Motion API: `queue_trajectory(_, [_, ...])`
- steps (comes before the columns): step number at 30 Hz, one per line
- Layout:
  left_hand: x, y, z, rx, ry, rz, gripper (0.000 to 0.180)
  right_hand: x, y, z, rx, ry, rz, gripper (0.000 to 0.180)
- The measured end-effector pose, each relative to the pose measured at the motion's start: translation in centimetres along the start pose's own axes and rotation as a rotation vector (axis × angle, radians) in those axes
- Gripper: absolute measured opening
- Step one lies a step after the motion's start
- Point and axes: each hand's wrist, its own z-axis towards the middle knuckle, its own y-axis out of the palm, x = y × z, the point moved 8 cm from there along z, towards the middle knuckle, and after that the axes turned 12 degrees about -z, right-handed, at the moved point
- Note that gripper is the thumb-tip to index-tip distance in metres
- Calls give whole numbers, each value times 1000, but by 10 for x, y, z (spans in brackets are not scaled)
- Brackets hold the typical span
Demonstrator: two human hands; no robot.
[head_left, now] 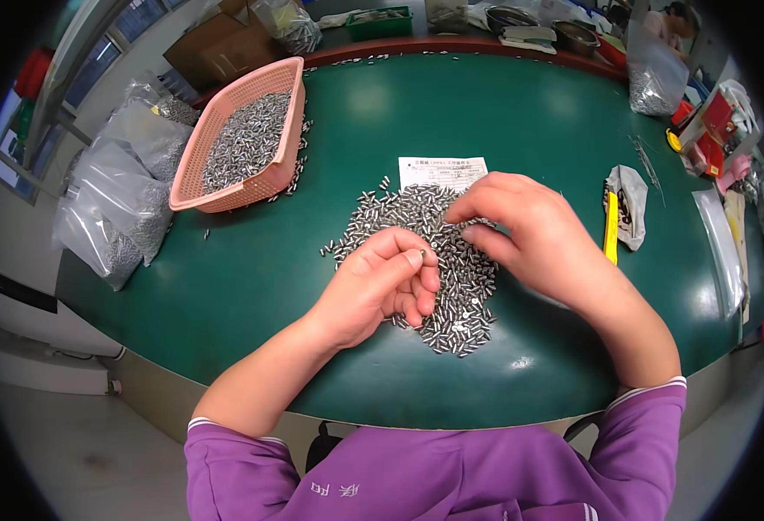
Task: Sorting and inspecting small metal pins on a workbench.
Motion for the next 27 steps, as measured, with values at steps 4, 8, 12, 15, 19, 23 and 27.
queue_trajectory(4, [3,0,0,-10,37,-22,18,14,23,-12,-279,33,-56,24])
queue_trajectory(8, [5,-1,1,-19,45,-69,23,12,30,-13,-245,39,-23,21])
queue_trajectory(12, [3,0,0,-32,21,-82,25,11,32,-14,-251,38,-9,18])
queue_trajectory(15, [3,-2,0,-24,19,-79,24,11,35,-13,-239,26,36,17])
queue_trajectory(19, [4,-3,2,-54,31,-86,19,10,34,-13,-231,10,34,17])
queue_trajectory(23, [4,-4,3,-55,23,-99,14,11,35,-11,-220,2,37,12])
queue_trajectory(27, [2,-4,3,-44,-11,-83,10,9,35,-10,-229,-14,-8,12])
